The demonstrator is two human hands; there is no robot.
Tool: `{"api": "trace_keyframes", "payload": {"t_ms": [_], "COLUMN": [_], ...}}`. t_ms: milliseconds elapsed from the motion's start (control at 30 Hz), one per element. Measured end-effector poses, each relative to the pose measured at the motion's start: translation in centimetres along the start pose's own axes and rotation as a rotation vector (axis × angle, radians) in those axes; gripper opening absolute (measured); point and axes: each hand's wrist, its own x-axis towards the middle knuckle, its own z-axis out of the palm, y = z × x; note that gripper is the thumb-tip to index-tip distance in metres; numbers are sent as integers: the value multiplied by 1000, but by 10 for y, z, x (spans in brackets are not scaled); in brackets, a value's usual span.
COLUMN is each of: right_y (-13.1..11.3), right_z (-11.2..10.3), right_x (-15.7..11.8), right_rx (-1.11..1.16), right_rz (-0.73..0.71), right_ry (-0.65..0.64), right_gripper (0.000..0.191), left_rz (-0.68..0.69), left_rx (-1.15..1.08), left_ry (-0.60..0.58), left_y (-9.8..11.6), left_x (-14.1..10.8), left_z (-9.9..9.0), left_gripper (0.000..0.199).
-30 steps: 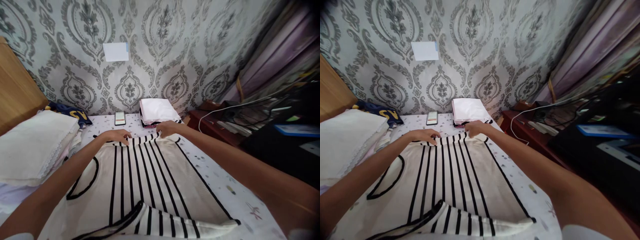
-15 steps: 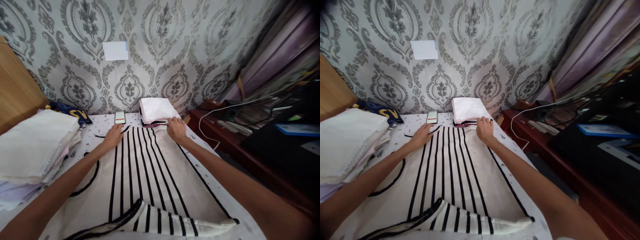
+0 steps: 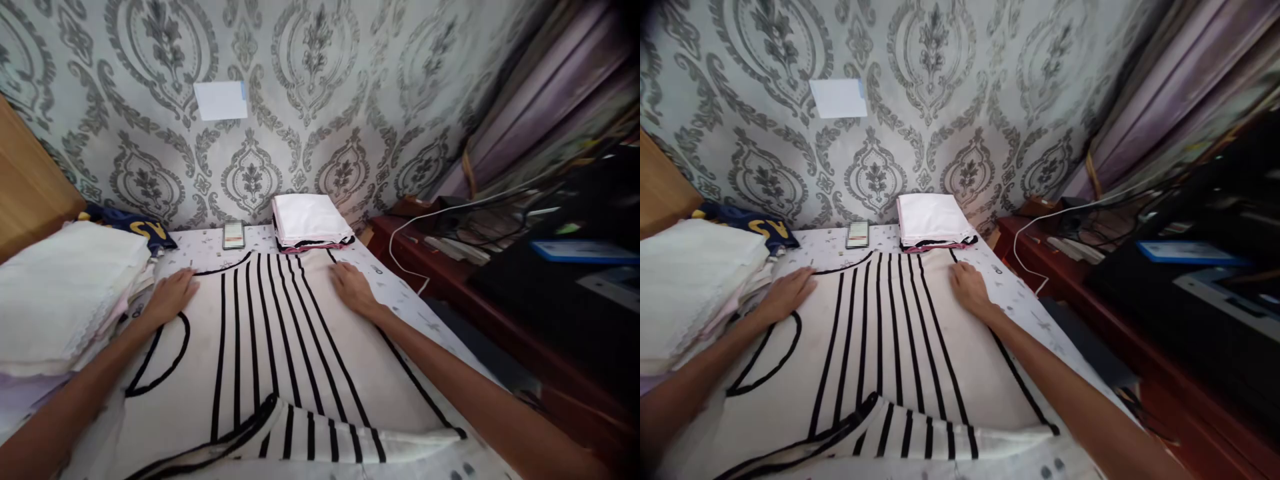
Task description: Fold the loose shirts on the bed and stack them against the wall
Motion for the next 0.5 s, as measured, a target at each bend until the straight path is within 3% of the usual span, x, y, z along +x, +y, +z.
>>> {"api": "trace_keyframes", "payload": {"t_ms": [100,267,400,500], "right_y": [6,7,14,21], "right_z": [-4,10,15,13], "right_x": [29,76,93,92], "right_rx": [49,103,204,306], "right_rz": [194,367,407,372], "right_ry": [27,27,35,77], "right_gripper": [39,42,20,9], "left_rz": [-43,118,137,115], "left_rx": [42,-174,-214,-222], "left_ry": [47,18,-13,4], "left_y": [18,94,142,149], "left_x": [16,78,125,137], "left_z": [-7,-12,-6,-8], "left_gripper": [48,46,34,20]}}
